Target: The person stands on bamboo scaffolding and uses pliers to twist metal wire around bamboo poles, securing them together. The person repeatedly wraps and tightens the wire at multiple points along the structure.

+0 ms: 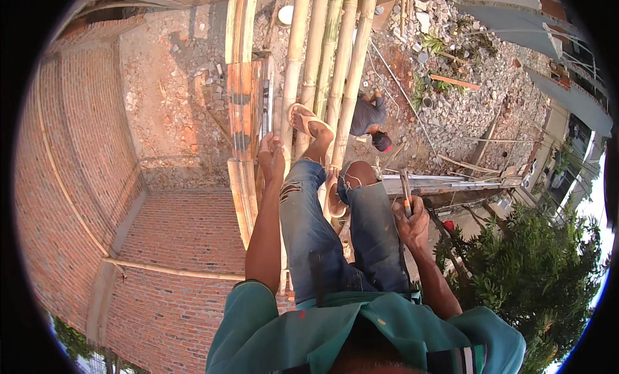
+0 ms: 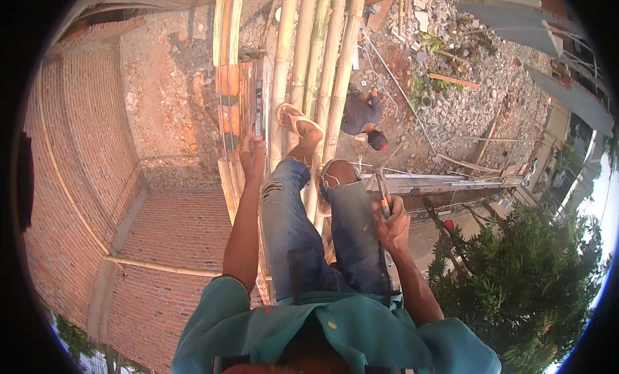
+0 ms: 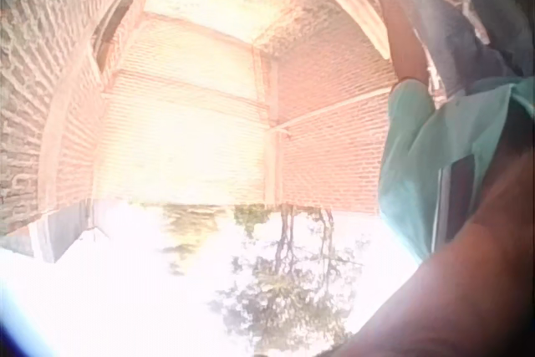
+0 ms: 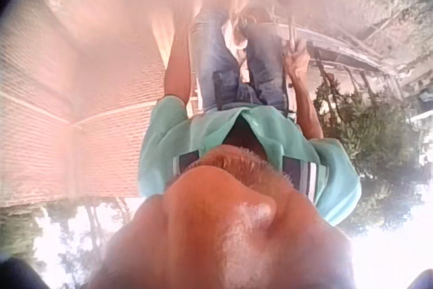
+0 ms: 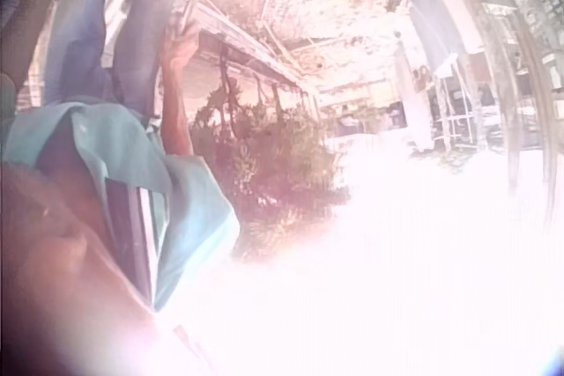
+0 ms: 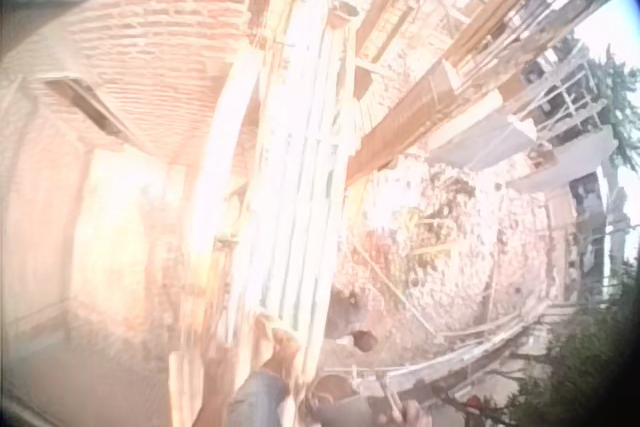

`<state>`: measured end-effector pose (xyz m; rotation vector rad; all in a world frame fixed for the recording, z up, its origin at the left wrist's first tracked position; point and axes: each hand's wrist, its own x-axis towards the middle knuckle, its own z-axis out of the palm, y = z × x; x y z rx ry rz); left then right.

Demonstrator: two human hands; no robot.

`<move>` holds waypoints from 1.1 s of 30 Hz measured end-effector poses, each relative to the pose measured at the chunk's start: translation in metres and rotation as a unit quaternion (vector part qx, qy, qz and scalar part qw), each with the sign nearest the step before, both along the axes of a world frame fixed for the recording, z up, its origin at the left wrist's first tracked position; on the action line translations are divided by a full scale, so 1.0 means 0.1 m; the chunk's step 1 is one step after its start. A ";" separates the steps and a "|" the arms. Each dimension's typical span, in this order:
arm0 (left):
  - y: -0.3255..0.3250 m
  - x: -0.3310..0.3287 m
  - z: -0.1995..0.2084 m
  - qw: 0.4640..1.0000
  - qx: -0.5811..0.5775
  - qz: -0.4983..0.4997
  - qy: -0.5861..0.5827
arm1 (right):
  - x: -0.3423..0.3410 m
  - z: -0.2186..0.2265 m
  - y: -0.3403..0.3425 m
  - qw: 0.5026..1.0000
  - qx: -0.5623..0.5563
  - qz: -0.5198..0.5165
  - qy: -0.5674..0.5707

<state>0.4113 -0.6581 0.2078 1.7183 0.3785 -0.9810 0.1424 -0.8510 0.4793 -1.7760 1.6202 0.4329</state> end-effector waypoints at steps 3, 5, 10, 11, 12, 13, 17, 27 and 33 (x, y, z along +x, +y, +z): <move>-0.73 0.30 -1.05 0.998 0.044 -0.028 0.027 | 0.51 0.05 -0.44 0.993 -0.038 0.103 -0.040; -1.12 0.37 -1.61 0.992 0.089 -0.043 0.079 | 0.73 0.08 -0.66 0.988 -0.037 0.139 -0.054; -1.84 0.29 -2.51 0.957 0.208 -0.194 0.059 | 1.18 -0.38 -1.05 0.982 -0.012 0.181 -0.056; -1.93 0.28 -2.65 0.929 0.255 -0.261 0.068 | 1.28 -0.56 -1.11 0.986 0.016 0.155 -0.057; -1.99 0.24 -2.74 0.925 0.272 -0.262 0.038 | 1.37 -0.72 -1.18 0.979 0.004 0.206 0.006; -2.06 0.24 -2.84 0.921 0.289 -0.261 0.013 | 1.46 -0.83 -1.29 0.973 -0.010 0.229 0.014; -2.17 0.23 -2.86 0.973 0.174 -0.141 0.051 | 1.78 -0.79 -1.79 0.961 -0.043 0.265 0.065; -3.53 1.85 -0.47 0.991 -0.064 -0.052 -0.105 | 2.56 -0.82 -2.95 0.973 0.039 0.228 0.002; -4.58 2.87 0.74 0.972 -0.091 -0.070 -0.207 | 3.05 -0.92 -3.44 0.969 0.084 0.232 0.025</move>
